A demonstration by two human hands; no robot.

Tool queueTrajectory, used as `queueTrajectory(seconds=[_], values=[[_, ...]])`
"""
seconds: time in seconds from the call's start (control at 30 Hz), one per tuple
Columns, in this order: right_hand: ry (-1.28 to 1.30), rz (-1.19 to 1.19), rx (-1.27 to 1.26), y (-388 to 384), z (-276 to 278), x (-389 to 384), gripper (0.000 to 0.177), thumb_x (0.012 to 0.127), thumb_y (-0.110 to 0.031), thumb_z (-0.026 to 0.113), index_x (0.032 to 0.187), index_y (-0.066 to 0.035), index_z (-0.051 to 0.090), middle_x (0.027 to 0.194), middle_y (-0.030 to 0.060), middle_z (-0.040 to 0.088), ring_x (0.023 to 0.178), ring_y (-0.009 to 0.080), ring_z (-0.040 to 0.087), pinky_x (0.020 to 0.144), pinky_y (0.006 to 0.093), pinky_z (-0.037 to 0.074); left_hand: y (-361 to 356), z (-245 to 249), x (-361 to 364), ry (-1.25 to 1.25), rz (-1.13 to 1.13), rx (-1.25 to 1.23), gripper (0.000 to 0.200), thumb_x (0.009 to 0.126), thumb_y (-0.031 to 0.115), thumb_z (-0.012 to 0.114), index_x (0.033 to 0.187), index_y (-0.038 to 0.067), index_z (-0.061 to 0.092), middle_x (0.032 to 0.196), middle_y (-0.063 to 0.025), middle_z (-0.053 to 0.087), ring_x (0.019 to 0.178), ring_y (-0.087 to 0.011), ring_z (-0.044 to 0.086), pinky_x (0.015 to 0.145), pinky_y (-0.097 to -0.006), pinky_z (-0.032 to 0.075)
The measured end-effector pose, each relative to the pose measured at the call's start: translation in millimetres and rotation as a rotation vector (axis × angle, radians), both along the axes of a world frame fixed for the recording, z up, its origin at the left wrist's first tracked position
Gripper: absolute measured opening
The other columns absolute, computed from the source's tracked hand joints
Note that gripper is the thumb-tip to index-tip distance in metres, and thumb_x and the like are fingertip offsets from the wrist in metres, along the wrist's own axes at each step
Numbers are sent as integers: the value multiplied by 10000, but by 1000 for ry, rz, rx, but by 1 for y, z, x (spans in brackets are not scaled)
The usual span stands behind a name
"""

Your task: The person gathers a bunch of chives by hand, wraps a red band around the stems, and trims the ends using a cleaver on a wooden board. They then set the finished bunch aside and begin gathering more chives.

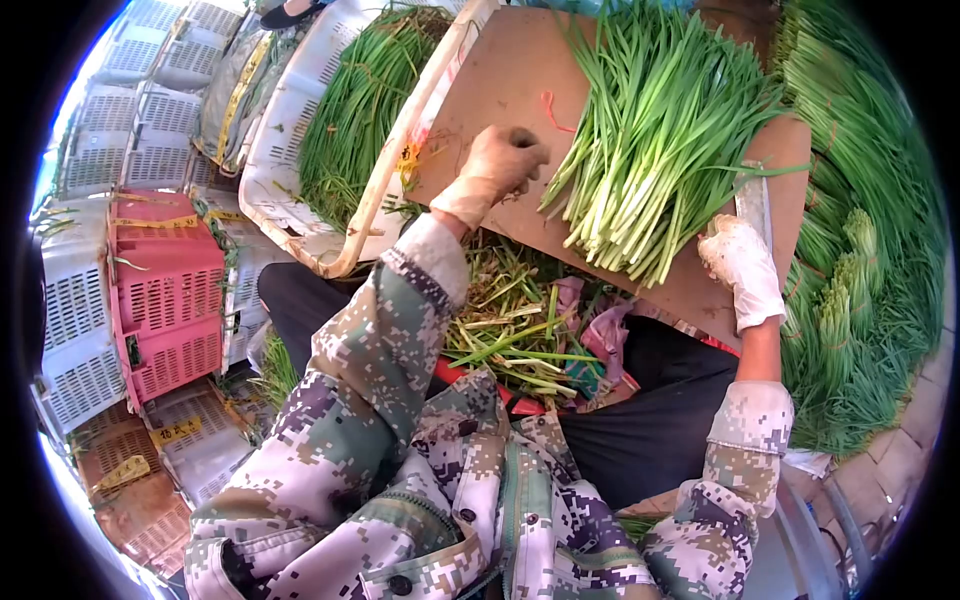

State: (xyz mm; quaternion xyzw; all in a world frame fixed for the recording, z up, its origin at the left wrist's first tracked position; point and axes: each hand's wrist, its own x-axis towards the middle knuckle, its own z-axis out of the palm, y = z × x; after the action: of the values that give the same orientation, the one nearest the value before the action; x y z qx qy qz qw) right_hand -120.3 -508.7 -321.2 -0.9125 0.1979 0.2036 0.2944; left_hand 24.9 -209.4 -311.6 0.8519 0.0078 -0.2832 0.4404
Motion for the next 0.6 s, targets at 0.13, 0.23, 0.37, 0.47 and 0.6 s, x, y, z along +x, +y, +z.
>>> queueTrajectory(seconds=[0.13,0.23,0.37,0.47,0.6], values=[[12,-75,91,9,14,1,190,765,-176,608,824,5,613,821,205,625,692,328,636,600,406,504,18,-36,-30,-244,-45,-120,257,785,214,678,990,61,706,663,-66,643,619,-121,613,580,-259,488],[-185,275,-78,-16,-19,-5,183,775,-169,608,820,9,607,725,180,619,602,319,622,564,403,496,8,-3,-67,-96,-156,-447,242,785,67,666,1024,81,695,632,44,521,573,-39,451,526,-211,393],[-177,295,-74,-15,-14,0,204,796,-188,600,836,12,602,698,184,616,590,324,618,556,403,488,-6,-16,-72,-222,-270,-281,340,773,118,673,1111,87,654,606,-13,532,542,-83,498,526,-258,435],[-58,153,-17,-2,1,-1,242,803,-221,595,882,8,604,761,224,615,687,363,623,607,435,484,-6,-21,-74,-280,-265,-260,331,770,152,685,1092,79,664,631,-63,590,559,-115,564,566,-282,482],[-102,140,-20,-22,-28,-5,240,802,-222,593,888,3,606,733,211,613,626,349,622,578,436,481,-2,-24,-79,-400,-311,-217,293,771,173,694,1055,101,685,720,-117,658,640,-204,653,623,-320,525]])
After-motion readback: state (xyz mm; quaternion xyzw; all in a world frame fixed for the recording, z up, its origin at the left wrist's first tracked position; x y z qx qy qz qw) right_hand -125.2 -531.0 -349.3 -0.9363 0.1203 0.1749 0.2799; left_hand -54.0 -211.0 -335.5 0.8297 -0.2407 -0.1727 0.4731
